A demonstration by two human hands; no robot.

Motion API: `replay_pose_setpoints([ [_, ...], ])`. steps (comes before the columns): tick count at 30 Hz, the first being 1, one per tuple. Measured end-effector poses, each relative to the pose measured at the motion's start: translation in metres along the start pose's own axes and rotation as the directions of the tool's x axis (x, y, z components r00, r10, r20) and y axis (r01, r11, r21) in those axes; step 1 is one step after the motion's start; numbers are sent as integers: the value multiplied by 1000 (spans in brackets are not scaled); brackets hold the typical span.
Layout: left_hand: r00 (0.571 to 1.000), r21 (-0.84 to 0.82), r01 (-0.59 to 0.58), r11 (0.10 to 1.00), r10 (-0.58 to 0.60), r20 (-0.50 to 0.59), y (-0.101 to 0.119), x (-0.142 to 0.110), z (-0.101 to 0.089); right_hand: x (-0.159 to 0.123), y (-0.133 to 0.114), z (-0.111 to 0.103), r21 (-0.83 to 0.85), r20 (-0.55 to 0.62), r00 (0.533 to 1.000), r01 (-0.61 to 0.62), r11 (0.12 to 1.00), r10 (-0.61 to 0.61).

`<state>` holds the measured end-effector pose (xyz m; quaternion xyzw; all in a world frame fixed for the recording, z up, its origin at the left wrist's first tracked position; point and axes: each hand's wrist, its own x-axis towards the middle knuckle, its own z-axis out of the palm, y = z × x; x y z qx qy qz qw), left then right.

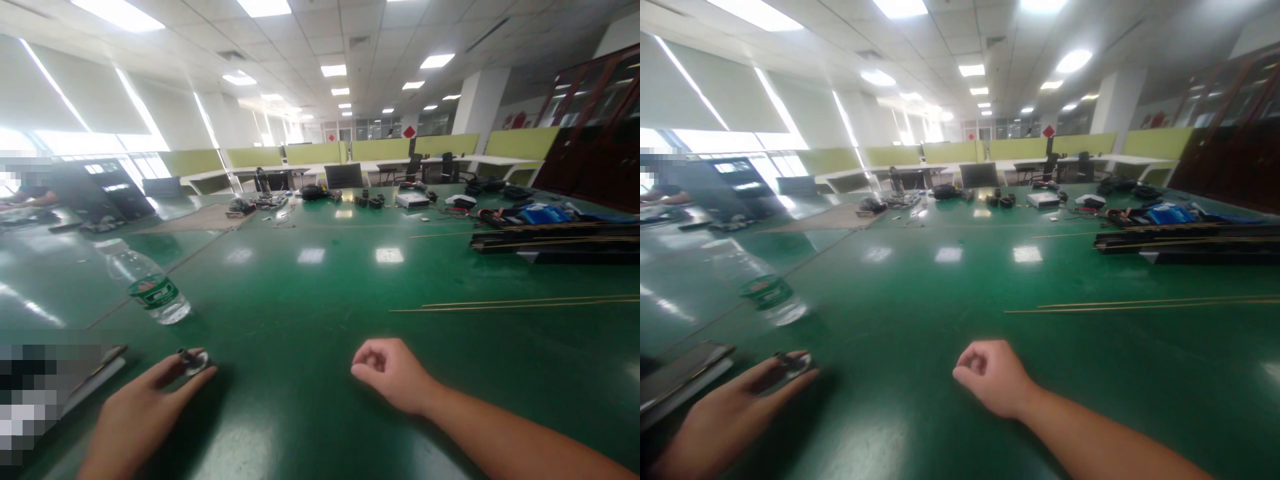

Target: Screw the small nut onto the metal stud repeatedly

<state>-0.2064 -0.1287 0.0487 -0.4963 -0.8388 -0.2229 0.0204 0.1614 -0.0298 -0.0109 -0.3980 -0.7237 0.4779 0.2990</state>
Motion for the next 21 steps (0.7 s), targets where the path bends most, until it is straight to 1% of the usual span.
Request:
replay_pose_setpoints([
  [1,999,-30,-36,999,37,31,15,3,5,0,-1,0,2,3,1000,-1,1000,1],
  [3,982,-126,-166,978,176,73,51,6,14,0,-2,-1,24,9,1000,-4,1000,4],
  [5,938,-235,-303,924,332,96,91,6,25,0,-3,-2,62,4,1000,-8,998,7],
  [6,911,-288,-350,891,396,118,110,6,32,0,-3,-2,81,-3,1000,-10,997,10],
  [8,857,-396,-397,828,489,163,145,2,45,0,-2,-2,113,-25,1000,-14,993,17],
  [10,818,-506,-385,772,539,200,170,-5,60,1,0,-2,143,-50,999,-11,990,18],
  [12,807,-609,-324,724,548,222,184,-15,73,1,1,-1,169,-69,998,2,986,10],
  [14,811,-693,-239,680,533,243,188,-25,84,2,1,-1,178,-76,997,13,984,0],
  [18,824,-791,-67,608,481,300,182,-34,96,1,-2,-2,131,-66,998,-2,991,10],
  [21,822,-813,4,583,461,334,180,-33,98,1,-3,-3,86,-36,999,0,996,3],
])
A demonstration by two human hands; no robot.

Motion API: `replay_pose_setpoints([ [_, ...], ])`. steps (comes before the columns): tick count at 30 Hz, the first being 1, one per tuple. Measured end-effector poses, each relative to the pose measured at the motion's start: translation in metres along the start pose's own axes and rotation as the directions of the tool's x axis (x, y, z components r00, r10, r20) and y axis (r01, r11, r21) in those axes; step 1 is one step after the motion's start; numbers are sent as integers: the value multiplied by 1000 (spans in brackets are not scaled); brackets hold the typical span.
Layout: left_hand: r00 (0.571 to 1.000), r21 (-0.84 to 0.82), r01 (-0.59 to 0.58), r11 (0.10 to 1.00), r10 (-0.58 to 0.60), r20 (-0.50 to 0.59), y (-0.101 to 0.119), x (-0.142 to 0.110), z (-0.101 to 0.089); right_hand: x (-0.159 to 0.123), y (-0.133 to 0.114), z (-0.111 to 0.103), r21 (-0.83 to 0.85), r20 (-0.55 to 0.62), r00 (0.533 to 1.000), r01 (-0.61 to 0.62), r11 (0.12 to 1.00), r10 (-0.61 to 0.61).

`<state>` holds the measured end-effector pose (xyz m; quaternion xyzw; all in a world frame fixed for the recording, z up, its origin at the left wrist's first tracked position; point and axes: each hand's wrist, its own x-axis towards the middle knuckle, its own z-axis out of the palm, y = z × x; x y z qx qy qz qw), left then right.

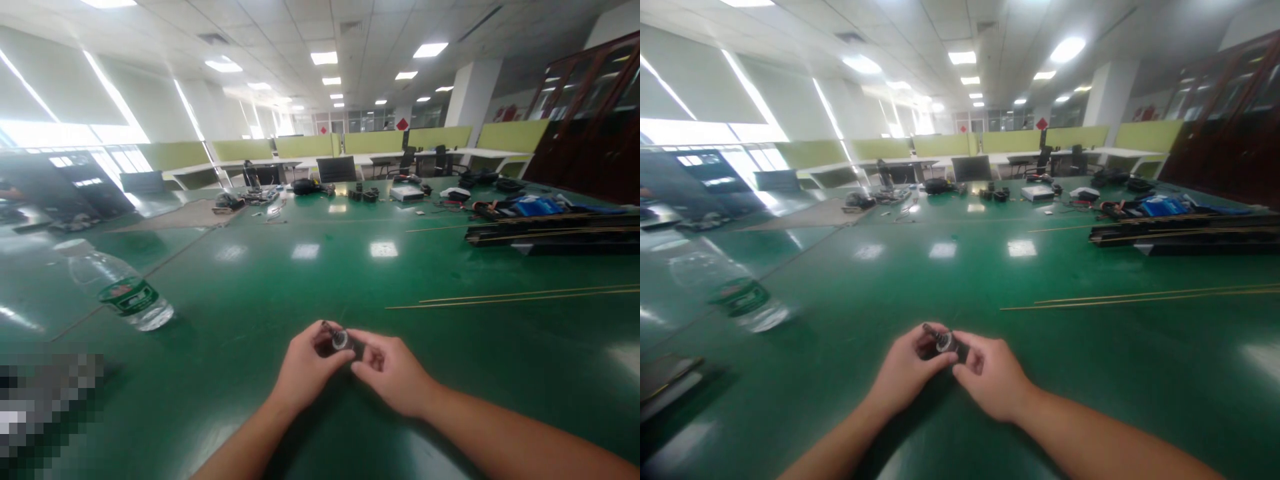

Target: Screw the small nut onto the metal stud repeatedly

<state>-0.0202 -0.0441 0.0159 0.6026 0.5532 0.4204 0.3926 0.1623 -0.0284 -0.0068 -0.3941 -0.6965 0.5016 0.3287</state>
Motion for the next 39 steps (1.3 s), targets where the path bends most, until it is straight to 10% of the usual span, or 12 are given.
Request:
replay_pose_setpoints([
  [39,994,175,-81,981,91,-52,2,-4,-10,-2,1,0,-73,59,998,23,997,-19],
])
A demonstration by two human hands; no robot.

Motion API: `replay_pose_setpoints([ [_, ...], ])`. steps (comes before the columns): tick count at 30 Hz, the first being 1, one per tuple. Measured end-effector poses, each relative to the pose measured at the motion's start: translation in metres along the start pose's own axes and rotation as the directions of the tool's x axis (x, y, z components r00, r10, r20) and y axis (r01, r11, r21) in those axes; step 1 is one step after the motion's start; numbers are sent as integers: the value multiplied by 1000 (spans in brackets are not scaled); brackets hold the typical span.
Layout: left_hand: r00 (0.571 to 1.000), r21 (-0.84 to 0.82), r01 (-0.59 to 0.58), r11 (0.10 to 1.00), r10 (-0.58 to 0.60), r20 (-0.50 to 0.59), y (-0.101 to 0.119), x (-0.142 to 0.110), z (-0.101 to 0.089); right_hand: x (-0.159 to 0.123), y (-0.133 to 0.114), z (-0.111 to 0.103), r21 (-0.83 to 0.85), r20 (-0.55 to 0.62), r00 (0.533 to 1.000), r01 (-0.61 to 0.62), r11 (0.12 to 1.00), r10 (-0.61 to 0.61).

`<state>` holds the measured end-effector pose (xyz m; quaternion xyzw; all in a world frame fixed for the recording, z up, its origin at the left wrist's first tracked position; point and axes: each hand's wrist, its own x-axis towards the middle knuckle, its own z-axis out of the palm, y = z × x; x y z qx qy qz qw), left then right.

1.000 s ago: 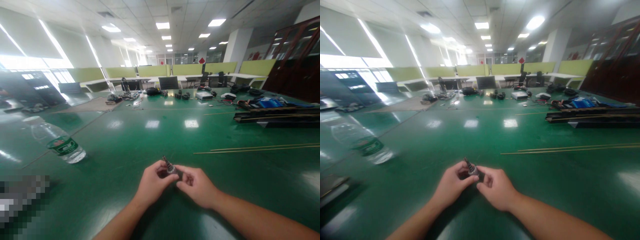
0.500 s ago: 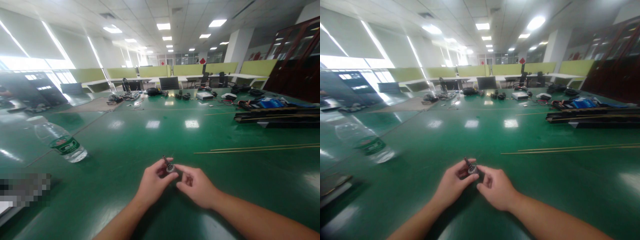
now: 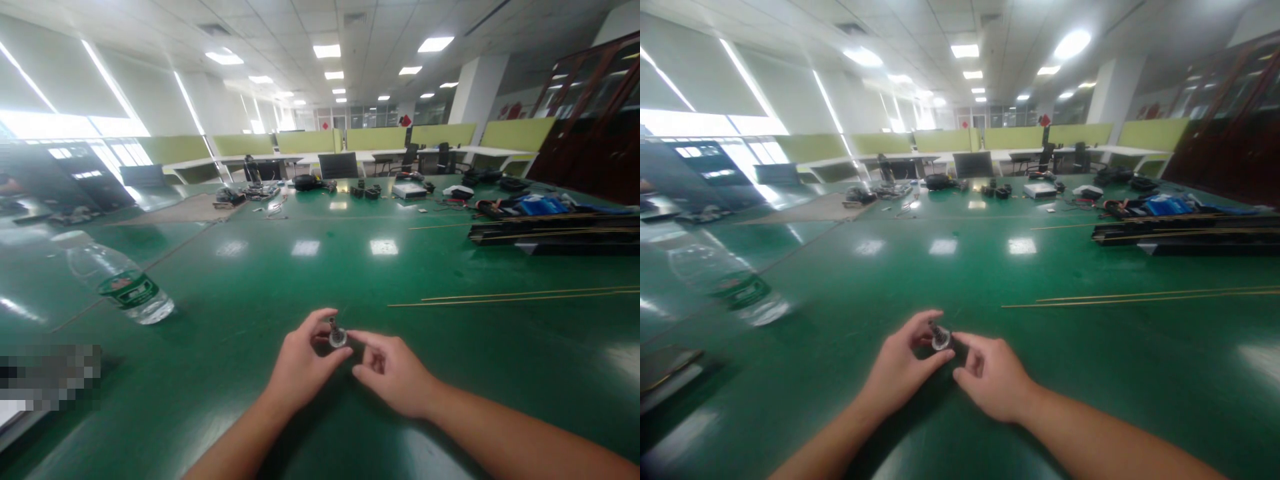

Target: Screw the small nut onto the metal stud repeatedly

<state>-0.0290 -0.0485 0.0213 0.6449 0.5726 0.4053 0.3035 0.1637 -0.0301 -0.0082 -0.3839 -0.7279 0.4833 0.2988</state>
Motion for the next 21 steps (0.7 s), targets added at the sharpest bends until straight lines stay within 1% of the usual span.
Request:
replay_pose_setpoints([
  [3,999,30,-29,999,30,-16,-1,0,-5,-1,2,0,25,-28,1000,-3,1000,4],
  [7,993,158,-119,980,120,4,-1,0,-9,-1,2,1,65,-37,999,-1,998,4],
  [10,983,204,-183,962,183,20,1,-2,-9,-1,2,2,65,-40,999,13,998,-10],
  [16,952,157,-304,940,291,99,4,-4,-7,-1,4,3,70,-66,997,35,997,-30],
  [21,937,133,-331,934,310,159,2,-5,-5,-1,2,4,52,-68,997,52,997,-48],
])
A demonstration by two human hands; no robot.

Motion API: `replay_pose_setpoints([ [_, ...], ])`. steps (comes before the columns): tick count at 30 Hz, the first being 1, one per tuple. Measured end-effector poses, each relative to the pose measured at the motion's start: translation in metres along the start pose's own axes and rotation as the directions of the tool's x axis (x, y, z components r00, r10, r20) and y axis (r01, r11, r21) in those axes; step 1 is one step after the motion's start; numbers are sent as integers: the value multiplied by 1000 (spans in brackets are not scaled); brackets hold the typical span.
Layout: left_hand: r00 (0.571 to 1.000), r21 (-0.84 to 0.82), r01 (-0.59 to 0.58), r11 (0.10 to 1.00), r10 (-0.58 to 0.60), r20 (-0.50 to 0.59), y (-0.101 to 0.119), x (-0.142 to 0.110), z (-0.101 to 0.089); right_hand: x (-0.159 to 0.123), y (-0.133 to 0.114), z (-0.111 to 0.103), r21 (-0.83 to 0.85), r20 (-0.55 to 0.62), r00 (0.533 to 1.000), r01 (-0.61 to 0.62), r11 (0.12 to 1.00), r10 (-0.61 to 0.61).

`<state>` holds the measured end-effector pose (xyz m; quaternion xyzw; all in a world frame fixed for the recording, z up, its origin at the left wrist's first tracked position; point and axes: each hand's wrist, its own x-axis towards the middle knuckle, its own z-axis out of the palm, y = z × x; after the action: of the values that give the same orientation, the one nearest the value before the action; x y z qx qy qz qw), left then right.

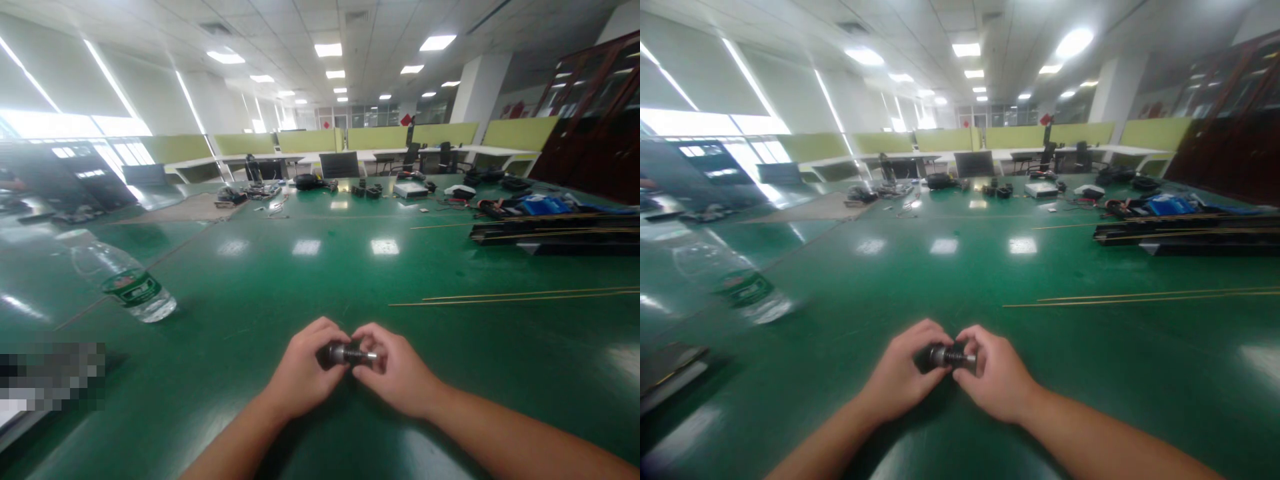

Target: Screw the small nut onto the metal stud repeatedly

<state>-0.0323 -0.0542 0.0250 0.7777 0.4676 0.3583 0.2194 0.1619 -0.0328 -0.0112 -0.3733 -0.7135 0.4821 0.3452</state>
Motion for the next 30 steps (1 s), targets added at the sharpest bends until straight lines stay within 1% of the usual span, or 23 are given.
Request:
replay_pose_setpoints([
  [3,1000,2,-1,1000,1,18,-1,0,1,0,-1,0,-22,-5,1000,11,1000,-11],
  [9,999,19,39,999,-39,-26,-2,0,1,0,-1,-1,-56,-26,999,36,998,-37],
  [15,1000,-13,1,1000,-1,3,-1,-1,1,1,-4,0,-76,-39,998,49,996,-52],
  [17,1000,-24,-16,1000,16,5,-2,-1,1,1,-4,0,-69,-41,998,45,997,-48],
  [22,999,-56,-41,998,42,25,-4,-1,1,2,-7,0,27,-18,1000,11,1000,-10],
  [27,999,-57,-25,998,27,34,-5,-1,2,3,-9,0,-11,-33,999,-3,1000,3],
  [30,999,-44,-25,999,26,22,-5,-2,3,4,-8,-1,-3,-37,999,-8,1000,8],
])
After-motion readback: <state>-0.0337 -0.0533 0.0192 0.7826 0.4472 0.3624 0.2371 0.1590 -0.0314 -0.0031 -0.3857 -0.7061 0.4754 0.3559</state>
